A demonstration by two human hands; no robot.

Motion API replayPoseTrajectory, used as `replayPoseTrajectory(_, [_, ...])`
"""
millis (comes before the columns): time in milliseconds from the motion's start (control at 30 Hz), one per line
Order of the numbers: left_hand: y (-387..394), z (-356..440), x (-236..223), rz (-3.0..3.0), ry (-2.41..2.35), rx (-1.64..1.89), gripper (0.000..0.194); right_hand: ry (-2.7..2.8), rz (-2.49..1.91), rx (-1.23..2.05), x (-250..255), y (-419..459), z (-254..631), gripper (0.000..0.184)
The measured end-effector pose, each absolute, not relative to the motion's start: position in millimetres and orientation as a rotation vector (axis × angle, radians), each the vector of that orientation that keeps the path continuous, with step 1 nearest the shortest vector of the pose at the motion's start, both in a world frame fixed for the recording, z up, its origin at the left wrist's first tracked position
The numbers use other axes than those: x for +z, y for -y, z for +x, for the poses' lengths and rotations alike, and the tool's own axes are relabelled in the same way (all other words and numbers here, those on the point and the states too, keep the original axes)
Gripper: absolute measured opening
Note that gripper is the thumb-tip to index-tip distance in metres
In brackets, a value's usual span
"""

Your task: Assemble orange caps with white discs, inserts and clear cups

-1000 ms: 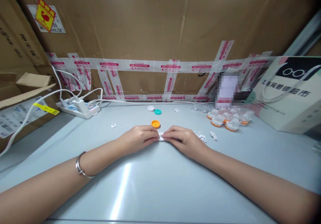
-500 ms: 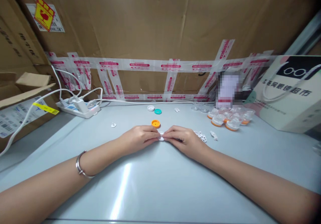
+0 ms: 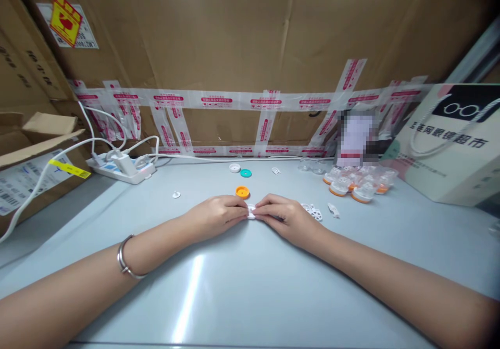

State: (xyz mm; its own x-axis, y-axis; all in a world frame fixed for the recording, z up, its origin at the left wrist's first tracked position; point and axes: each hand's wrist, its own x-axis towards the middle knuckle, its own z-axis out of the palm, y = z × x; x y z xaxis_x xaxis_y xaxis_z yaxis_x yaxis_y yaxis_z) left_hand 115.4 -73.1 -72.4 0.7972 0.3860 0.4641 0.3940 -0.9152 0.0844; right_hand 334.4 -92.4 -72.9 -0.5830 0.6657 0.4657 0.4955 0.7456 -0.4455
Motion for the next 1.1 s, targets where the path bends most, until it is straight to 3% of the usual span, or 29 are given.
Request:
replayPoseTrajectory(367, [71.9,116.1,-70.7,-2.981,0.596,-0.824,0.022,2.318,-0.855,0.344,-73.0,93.4,335.2,0.021])
replayPoseTrajectory(700, [75.4,119.6,-61.1,-2.992,0.602,-0.669,0.027,2.326,-0.871,0.342,-73.4,91.4,334.7,0.018])
replayPoseTrajectory(1100, [74.1,108.7,-52.0,-2.994,0.68,-0.791,0.022,2.209,-0.877,0.484,-65.0,96.2,335.0,0.016])
